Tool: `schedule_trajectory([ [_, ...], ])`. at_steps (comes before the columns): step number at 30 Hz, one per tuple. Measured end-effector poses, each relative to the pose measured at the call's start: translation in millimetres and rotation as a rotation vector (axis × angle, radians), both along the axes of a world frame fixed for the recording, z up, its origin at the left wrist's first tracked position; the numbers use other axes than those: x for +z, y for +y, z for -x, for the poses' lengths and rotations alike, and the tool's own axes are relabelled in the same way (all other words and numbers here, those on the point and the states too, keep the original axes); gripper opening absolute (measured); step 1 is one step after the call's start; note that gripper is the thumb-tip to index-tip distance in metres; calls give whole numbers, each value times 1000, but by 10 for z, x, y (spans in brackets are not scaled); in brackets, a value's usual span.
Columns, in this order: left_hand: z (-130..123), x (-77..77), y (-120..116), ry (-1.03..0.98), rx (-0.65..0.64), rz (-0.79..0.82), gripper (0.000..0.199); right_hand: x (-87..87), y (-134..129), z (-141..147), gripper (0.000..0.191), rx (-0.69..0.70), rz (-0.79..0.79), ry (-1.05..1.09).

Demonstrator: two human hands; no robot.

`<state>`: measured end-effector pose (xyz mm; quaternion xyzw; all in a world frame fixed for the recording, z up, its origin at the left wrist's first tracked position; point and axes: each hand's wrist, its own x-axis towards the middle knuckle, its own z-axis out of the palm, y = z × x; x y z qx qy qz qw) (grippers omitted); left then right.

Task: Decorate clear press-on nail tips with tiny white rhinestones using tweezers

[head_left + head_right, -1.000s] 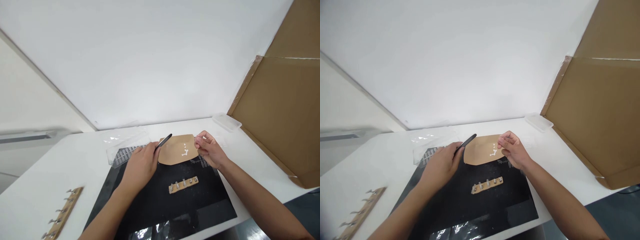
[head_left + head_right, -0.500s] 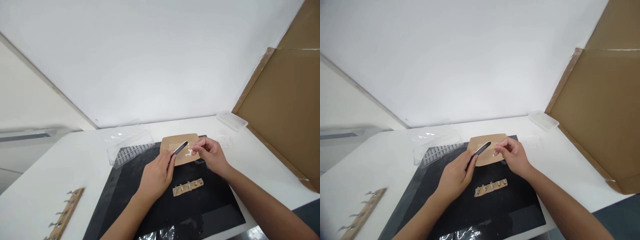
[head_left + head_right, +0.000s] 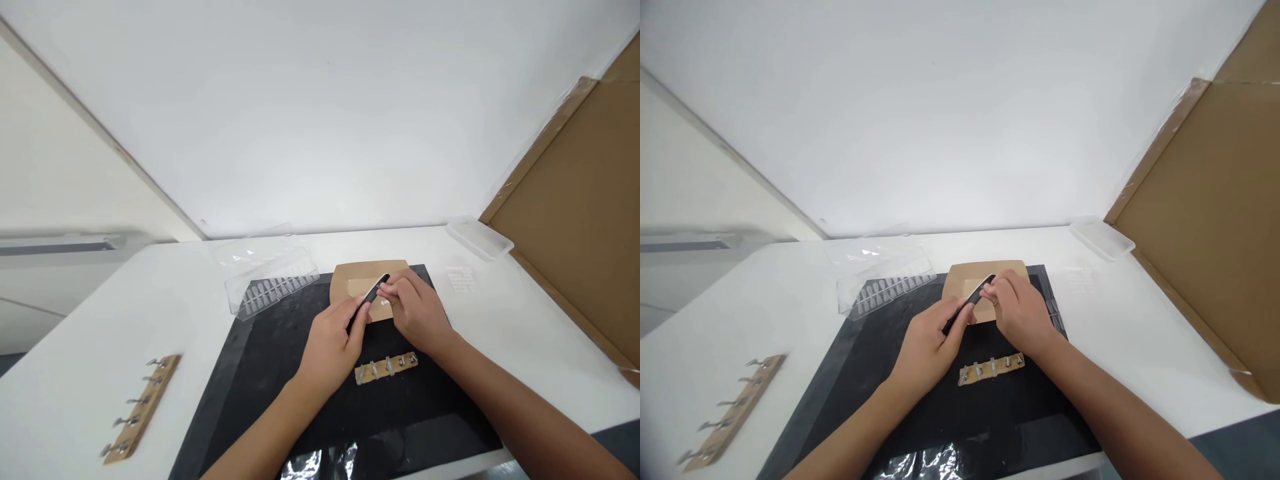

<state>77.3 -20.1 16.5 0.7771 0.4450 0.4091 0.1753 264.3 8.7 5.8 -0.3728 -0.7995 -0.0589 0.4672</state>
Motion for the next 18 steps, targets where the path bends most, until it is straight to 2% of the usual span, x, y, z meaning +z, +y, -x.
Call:
schedule_trajectory([
  [5,0,25,-16,-28,0,98,31,12,7,11,22,-75,-24,-58],
  [9,24,50,-18,-121,-29,314,32,-20,70,-32,19,-99,34,-43],
  [11,29,50,-8,-153,-35,365,33,-41,116,-52,18,-78,81,-57],
  [18,8,-26,48,-91,51,238,34,-78,157,30,25,-44,178,-99],
])
